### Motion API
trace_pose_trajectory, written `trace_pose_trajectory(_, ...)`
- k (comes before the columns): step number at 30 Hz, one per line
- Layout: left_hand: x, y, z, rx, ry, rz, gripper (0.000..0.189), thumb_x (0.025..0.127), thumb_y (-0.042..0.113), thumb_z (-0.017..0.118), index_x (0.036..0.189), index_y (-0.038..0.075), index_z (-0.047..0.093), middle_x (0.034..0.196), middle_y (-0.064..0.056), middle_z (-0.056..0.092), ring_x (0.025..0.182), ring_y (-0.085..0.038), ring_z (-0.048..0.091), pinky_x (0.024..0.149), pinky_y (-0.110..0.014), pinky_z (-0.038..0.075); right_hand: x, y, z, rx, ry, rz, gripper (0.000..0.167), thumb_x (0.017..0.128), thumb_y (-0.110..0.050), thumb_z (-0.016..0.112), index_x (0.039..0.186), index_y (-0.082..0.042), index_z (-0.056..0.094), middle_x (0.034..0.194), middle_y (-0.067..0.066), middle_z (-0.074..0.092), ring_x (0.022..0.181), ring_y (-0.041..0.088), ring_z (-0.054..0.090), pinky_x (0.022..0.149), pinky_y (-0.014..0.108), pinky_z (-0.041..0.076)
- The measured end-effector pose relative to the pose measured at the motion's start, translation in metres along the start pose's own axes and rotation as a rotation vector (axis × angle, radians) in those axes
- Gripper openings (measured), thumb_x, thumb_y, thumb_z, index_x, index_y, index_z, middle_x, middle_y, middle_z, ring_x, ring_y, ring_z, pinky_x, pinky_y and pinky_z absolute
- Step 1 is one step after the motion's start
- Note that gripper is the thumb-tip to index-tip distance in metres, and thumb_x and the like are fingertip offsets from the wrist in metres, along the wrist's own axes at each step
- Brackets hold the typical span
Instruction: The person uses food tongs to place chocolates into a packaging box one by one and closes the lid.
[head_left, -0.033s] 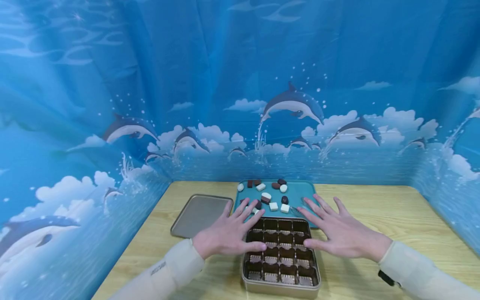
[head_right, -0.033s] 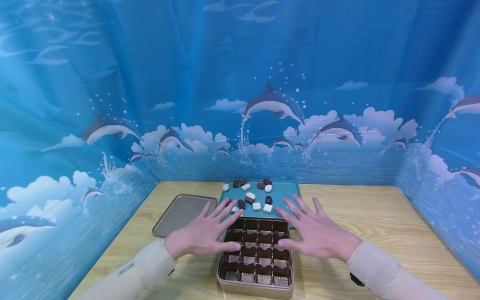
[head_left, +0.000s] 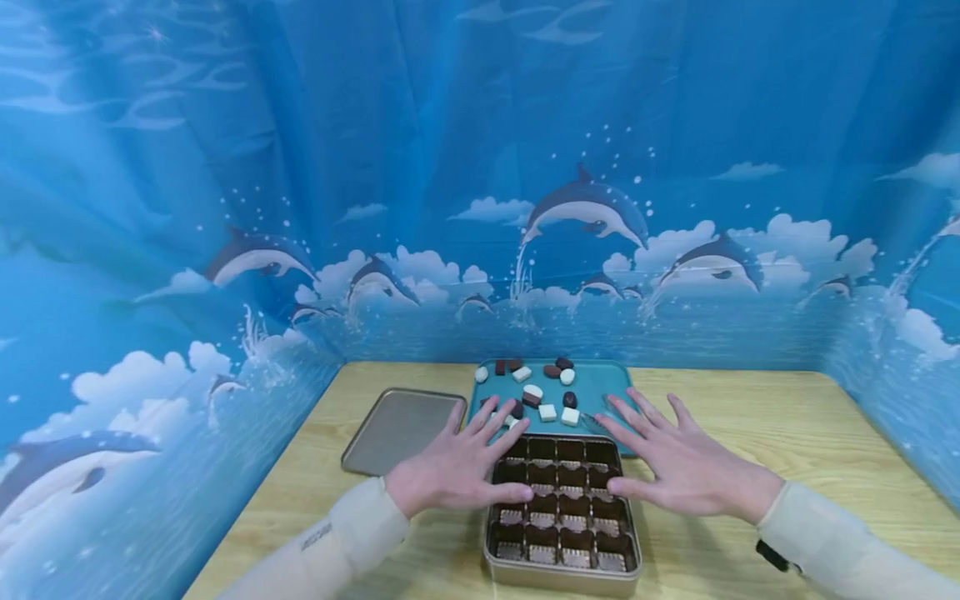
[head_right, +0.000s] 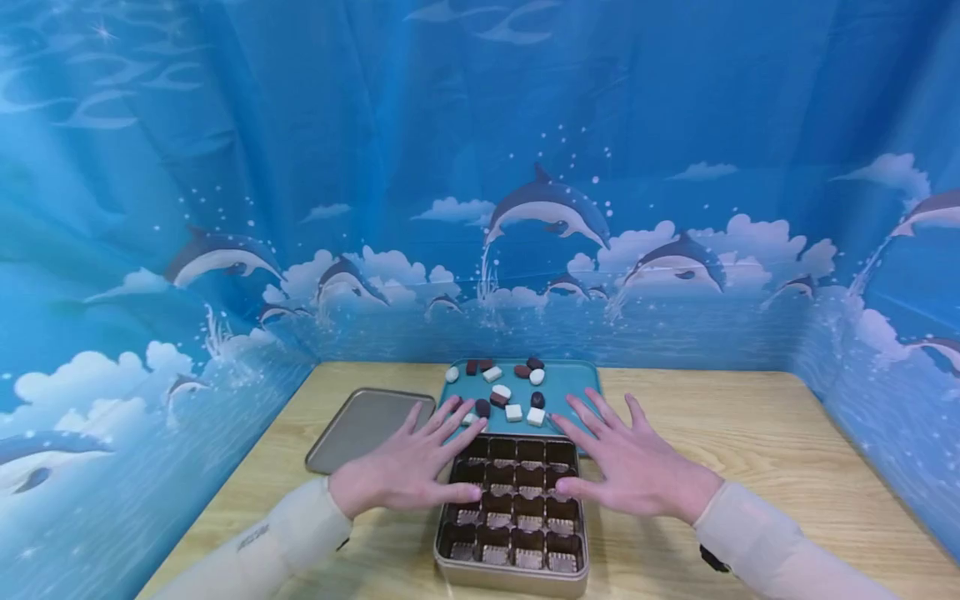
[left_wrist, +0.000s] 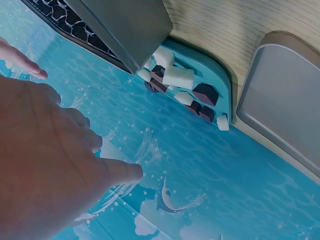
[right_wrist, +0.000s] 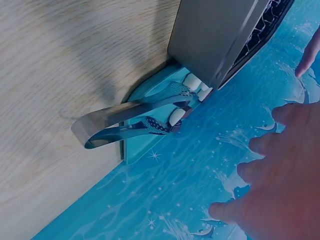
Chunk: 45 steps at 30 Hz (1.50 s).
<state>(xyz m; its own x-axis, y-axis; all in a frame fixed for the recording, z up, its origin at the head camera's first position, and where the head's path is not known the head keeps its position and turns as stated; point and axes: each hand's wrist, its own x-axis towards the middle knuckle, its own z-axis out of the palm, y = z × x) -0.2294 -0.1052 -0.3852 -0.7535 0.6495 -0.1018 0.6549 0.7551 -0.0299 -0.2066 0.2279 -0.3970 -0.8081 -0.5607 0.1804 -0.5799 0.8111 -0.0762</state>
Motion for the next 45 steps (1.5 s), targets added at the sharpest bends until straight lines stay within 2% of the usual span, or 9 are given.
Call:
trace_pose_trajectory(6, -0.002, 0.001, -0.002, -0.019, -0.001, -0.005, 0.088, 0.092, 0.082, 0.025, 0.161, 0.033, 0.0, 0.167, 0.002, -0.013, 0.155, -0.025, -0.012, 0.12, -0.062, -0.004, 0.001, 0.0, -0.002, -0.022, 0.004, 0.006, 0.077, 0.097, -0.063, 0.052, 0.16, -0.03, 0.022, 0.167, 0.008, 0.017, 0.154, 0.038, 0.014, 0.114, 0.076, 0.009)
trace_pose_trajectory(11, -0.005, -0.002, 0.0, -0.054, 0.021, -0.061, 0.087, 0.094, 0.08, 0.021, 0.162, 0.027, 0.007, 0.168, -0.001, -0.002, 0.156, -0.027, -0.005, 0.121, -0.063, 0.001, 0.003, 0.0, -0.004, -0.061, 0.026, -0.013, 0.072, 0.096, -0.057, 0.058, 0.154, -0.018, 0.041, 0.158, 0.012, 0.04, 0.143, 0.039, 0.042, 0.109, 0.068, 0.035)
trace_pose_trajectory(15, -0.006, -0.004, 0.006, -0.076, 0.06, -0.144, 0.081, 0.098, 0.07, 0.037, 0.157, 0.014, 0.033, 0.163, -0.01, 0.032, 0.151, -0.032, 0.029, 0.119, -0.061, 0.023, -0.001, -0.004, -0.005, -0.009, 0.029, 0.025, 0.042, 0.093, -0.044, 0.069, 0.119, -0.012, 0.071, 0.11, 0.006, 0.075, 0.093, 0.022, 0.072, 0.084, 0.046, 0.058)
trace_pose_trajectory(17, -0.006, -0.004, 0.01, -0.106, 0.08, -0.18, 0.069, 0.099, 0.063, 0.047, 0.14, 0.008, 0.056, 0.14, -0.012, 0.06, 0.126, -0.029, 0.06, 0.106, -0.053, 0.046, -0.004, -0.007, -0.004, 0.054, -0.008, 0.069, 0.024, 0.093, -0.04, 0.07, 0.09, -0.016, 0.074, 0.077, -0.004, 0.071, 0.064, 0.009, 0.064, 0.062, 0.033, 0.056)
trace_pose_trajectory(19, -0.005, -0.003, 0.016, -0.144, 0.091, -0.203, 0.053, 0.098, 0.057, 0.053, 0.109, 0.008, 0.07, 0.105, -0.006, 0.073, 0.088, -0.02, 0.068, 0.08, -0.042, 0.057, -0.008, -0.011, -0.003, 0.114, -0.062, 0.11, 0.029, 0.093, -0.041, 0.069, 0.071, -0.023, 0.065, 0.06, -0.013, 0.058, 0.05, 0.002, 0.048, 0.048, 0.024, 0.043)
trace_pose_trajectory(21, -0.005, 0.0, 0.021, -0.173, 0.089, -0.214, 0.045, 0.099, 0.054, 0.054, 0.083, 0.013, 0.067, 0.076, 0.002, 0.065, 0.062, -0.012, 0.057, 0.058, -0.032, 0.051, -0.012, -0.016, -0.002, 0.152, -0.106, 0.133, 0.037, 0.094, -0.042, 0.068, 0.063, -0.027, 0.054, 0.053, -0.015, 0.045, 0.045, 0.001, 0.038, 0.045, 0.022, 0.034)
trace_pose_trajectory(24, -0.004, 0.004, 0.029, -0.182, 0.108, -0.213, 0.042, 0.102, 0.046, 0.054, 0.071, 0.018, 0.055, 0.061, 0.006, 0.051, 0.052, -0.01, 0.046, 0.049, -0.028, 0.041, -0.016, -0.023, 0.001, 0.173, -0.139, 0.155, 0.037, 0.093, -0.042, 0.069, 0.062, -0.027, 0.053, 0.053, -0.015, 0.045, 0.046, 0.001, 0.039, 0.047, 0.022, 0.035)
trace_pose_trajectory(31, -0.004, 0.008, 0.044, -0.179, 0.156, -0.201, 0.03, 0.104, 0.03, 0.05, 0.08, 0.015, 0.06, 0.061, 0.006, 0.046, 0.053, -0.01, 0.045, 0.049, -0.027, 0.04, -0.015, -0.033, 0.008, 0.199, -0.174, 0.196, 0.024, 0.093, -0.035, 0.069, 0.071, -0.026, 0.064, 0.06, -0.015, 0.052, 0.053, 0.004, 0.045, 0.058, 0.028, 0.045)
trace_pose_trajectory(45, -0.012, 0.0, 0.051, -0.116, 0.174, -0.219, 0.03, 0.104, 0.028, 0.048, 0.09, 0.009, 0.066, 0.066, 0.001, 0.053, 0.059, -0.016, 0.053, 0.054, -0.035, 0.05, -0.008, -0.04, 0.019, 0.215, -0.133, 0.162, 0.035, 0.096, -0.035, 0.065, 0.064, -0.028, 0.054, 0.054, -0.015, 0.044, 0.047, 0.002, 0.041, 0.048, 0.023, 0.036)
